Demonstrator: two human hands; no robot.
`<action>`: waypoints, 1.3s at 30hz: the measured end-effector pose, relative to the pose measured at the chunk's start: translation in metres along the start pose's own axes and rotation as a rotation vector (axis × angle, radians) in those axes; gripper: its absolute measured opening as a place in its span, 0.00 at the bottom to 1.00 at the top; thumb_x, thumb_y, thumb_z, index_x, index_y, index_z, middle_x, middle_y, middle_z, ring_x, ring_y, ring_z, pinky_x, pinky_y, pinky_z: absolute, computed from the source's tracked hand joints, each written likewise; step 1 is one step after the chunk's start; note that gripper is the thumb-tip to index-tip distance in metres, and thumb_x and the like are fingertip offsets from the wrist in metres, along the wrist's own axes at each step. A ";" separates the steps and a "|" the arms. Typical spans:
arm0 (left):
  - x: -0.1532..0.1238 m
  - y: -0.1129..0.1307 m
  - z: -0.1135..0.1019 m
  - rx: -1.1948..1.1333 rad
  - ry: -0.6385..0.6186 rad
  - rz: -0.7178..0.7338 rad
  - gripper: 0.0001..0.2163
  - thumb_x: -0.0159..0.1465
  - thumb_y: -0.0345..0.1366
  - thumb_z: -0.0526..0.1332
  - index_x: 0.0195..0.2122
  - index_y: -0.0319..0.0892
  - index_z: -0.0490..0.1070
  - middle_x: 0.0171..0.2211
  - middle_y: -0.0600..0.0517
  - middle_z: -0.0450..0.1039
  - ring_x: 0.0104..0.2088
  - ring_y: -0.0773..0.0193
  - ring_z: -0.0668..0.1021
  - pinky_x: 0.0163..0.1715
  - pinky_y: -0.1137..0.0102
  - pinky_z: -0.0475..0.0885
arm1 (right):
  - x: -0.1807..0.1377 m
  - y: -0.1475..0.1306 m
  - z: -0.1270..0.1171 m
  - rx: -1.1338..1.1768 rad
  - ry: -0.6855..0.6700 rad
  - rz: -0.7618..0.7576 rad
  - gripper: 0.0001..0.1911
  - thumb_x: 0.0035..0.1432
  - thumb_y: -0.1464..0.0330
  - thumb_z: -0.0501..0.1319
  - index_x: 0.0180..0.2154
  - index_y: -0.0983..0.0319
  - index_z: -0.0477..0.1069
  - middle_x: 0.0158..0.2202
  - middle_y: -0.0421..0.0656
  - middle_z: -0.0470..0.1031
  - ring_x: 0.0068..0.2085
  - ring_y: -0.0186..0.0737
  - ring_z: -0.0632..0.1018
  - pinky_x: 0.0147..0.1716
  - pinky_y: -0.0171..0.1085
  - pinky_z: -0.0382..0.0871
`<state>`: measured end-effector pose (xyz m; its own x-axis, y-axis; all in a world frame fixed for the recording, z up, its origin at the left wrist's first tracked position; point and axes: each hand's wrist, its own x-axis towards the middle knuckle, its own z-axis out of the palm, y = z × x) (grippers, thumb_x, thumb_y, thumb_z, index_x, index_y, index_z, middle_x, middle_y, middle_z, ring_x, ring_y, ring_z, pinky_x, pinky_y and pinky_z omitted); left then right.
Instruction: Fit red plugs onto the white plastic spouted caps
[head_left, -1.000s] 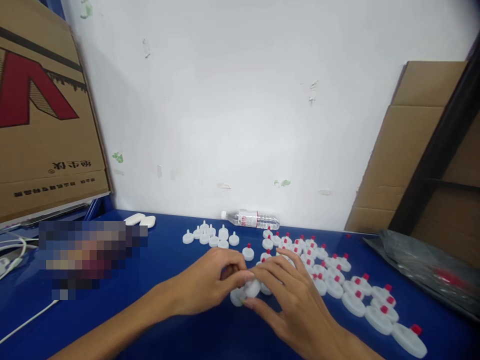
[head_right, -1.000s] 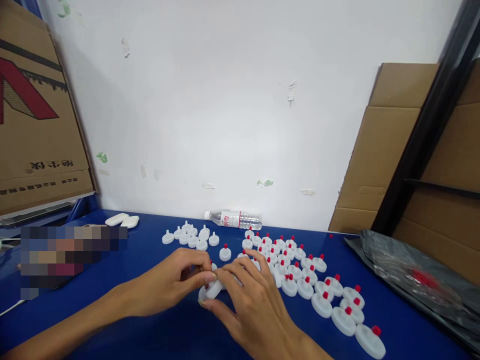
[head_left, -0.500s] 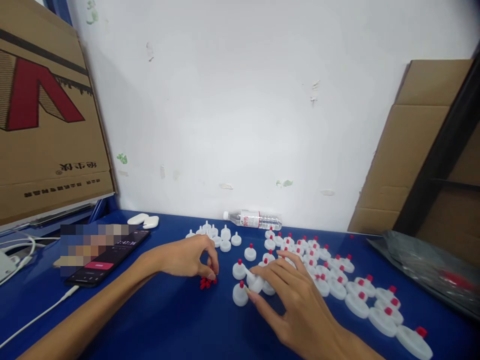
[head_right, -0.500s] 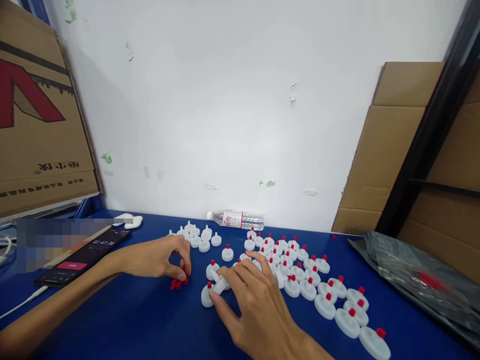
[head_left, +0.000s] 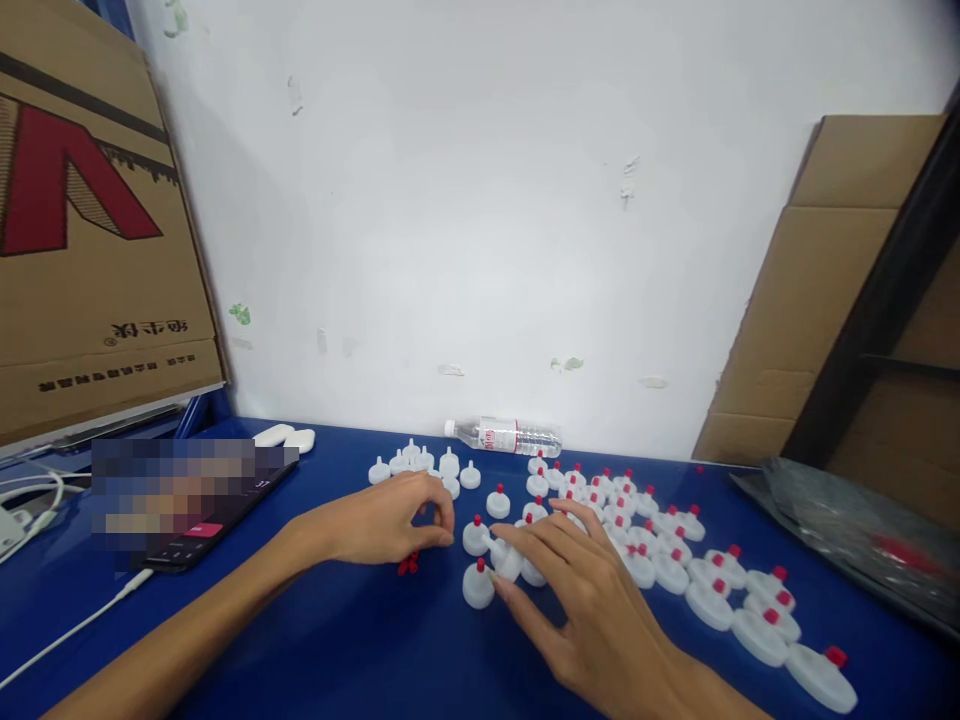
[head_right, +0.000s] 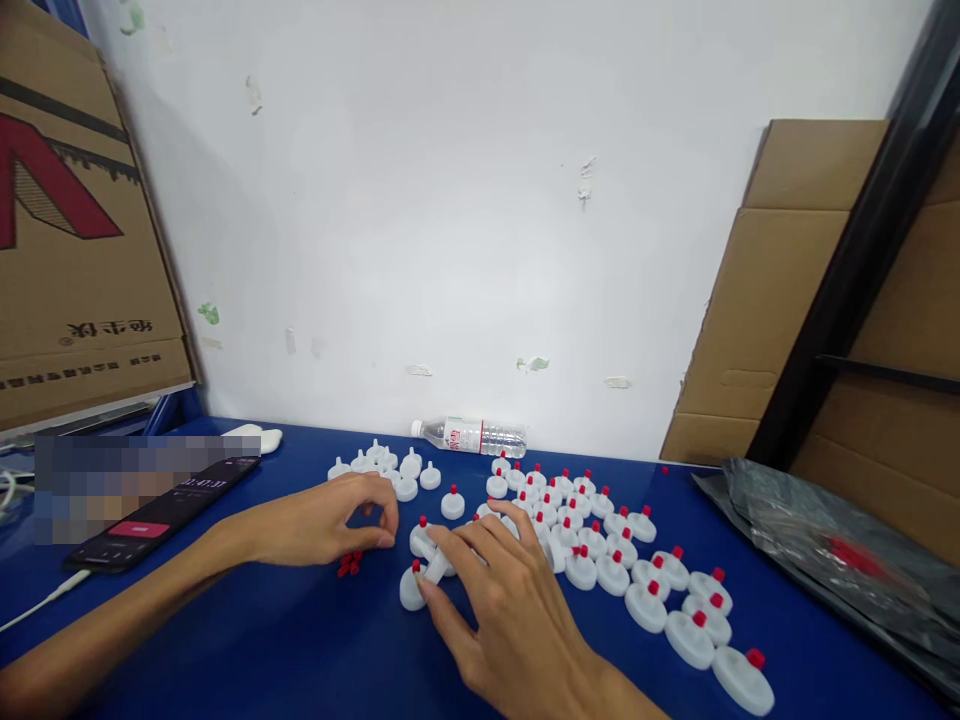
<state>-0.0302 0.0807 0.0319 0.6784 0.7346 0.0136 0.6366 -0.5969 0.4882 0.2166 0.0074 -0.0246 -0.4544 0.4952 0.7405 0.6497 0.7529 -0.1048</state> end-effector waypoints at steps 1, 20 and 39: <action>0.001 0.003 0.000 -0.029 0.018 0.009 0.08 0.67 0.41 0.62 0.37 0.44 0.78 0.36 0.52 0.78 0.38 0.60 0.76 0.38 0.69 0.68 | 0.000 0.000 0.000 -0.013 -0.010 0.002 0.18 0.67 0.70 0.60 0.57 0.60 0.69 0.44 0.43 0.79 0.45 0.42 0.79 0.60 0.55 0.61; 0.008 0.023 0.027 -0.292 0.162 0.142 0.12 0.71 0.41 0.60 0.38 0.44 0.82 0.32 0.52 0.76 0.34 0.63 0.70 0.33 0.71 0.63 | -0.003 0.008 -0.001 -0.030 -0.135 0.019 0.28 0.69 0.74 0.55 0.67 0.59 0.57 0.48 0.49 0.74 0.48 0.47 0.75 0.52 0.54 0.69; 0.001 0.033 0.042 -0.126 0.212 0.245 0.20 0.76 0.44 0.46 0.29 0.42 0.64 0.26 0.56 0.65 0.27 0.68 0.67 0.31 0.71 0.61 | -0.003 0.006 -0.001 0.025 -0.005 -0.055 0.24 0.68 0.74 0.56 0.64 0.60 0.62 0.45 0.48 0.74 0.43 0.46 0.74 0.45 0.49 0.72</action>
<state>0.0073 0.0482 0.0112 0.7057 0.6329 0.3186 0.4049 -0.7291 0.5517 0.2225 0.0097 -0.0262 -0.4921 0.4545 0.7425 0.6081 0.7897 -0.0804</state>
